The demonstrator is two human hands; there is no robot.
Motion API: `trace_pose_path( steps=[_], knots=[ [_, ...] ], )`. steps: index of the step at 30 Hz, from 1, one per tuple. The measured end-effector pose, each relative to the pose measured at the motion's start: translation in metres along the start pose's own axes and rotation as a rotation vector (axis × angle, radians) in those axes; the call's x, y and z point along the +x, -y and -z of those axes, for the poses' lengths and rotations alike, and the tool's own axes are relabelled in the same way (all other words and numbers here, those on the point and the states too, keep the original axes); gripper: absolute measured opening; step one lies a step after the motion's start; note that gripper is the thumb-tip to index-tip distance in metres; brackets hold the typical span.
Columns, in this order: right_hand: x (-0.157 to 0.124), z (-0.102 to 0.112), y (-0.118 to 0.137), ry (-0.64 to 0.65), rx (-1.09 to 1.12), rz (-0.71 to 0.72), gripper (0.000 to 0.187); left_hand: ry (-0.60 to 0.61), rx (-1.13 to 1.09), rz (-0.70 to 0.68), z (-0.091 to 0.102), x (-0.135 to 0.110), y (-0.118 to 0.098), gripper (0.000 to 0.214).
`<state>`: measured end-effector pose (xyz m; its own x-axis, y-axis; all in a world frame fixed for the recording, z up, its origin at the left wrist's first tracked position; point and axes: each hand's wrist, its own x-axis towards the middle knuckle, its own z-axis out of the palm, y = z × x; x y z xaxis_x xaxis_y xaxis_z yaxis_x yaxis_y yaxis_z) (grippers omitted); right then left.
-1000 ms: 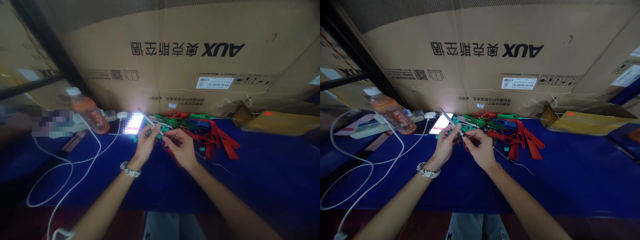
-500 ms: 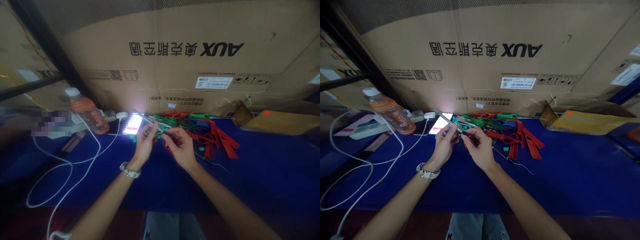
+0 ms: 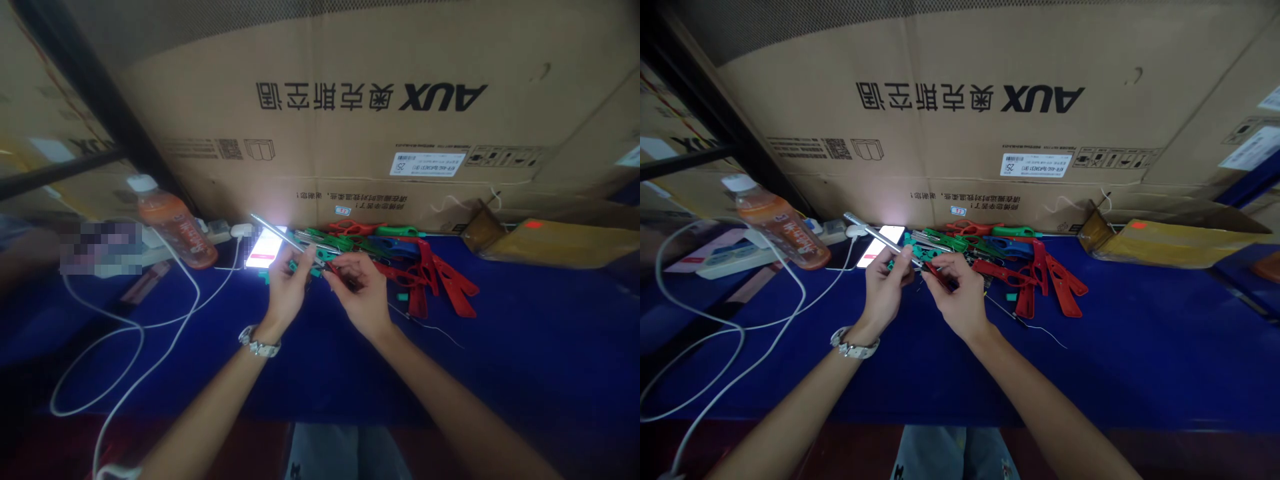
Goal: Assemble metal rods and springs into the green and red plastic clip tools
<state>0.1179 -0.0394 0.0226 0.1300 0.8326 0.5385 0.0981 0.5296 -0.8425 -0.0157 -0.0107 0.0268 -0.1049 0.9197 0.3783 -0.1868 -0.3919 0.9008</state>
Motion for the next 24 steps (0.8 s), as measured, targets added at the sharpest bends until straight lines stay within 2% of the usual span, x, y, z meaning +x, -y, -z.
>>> trace_pose_path(
  steps=[3, 9, 16, 21, 24],
  knots=[
    [-0.0001, 0.0013, -0.0003, 0.032, 0.027, 0.014, 0.027, 0.003, -0.038, 0.004, -0.0016, -0.0012, -0.0009, 0.034],
    [-0.0011, 0.0034, -0.001, 0.18, 0.022, 0.023, 0.018, -0.025, -0.115, -0.029, -0.0045, -0.0025, -0.0022, 0.034],
    [0.0004, 0.0033, 0.0003, 0.158, 0.011, -0.007, 0.018, -0.039, -0.056, -0.041, -0.0026, -0.0026, -0.0007, 0.033],
    [0.0001, 0.0004, 0.0013, 0.127, 0.137, -0.026, 0.013, -0.071, 0.003, -0.078, -0.0027, -0.0043, -0.003, 0.034],
    [0.0008, -0.0029, 0.0005, 0.088, 0.213, -0.077, 0.017, -0.059, 0.024, -0.087, -0.0032, -0.0053, -0.0041, 0.033]
  ],
)
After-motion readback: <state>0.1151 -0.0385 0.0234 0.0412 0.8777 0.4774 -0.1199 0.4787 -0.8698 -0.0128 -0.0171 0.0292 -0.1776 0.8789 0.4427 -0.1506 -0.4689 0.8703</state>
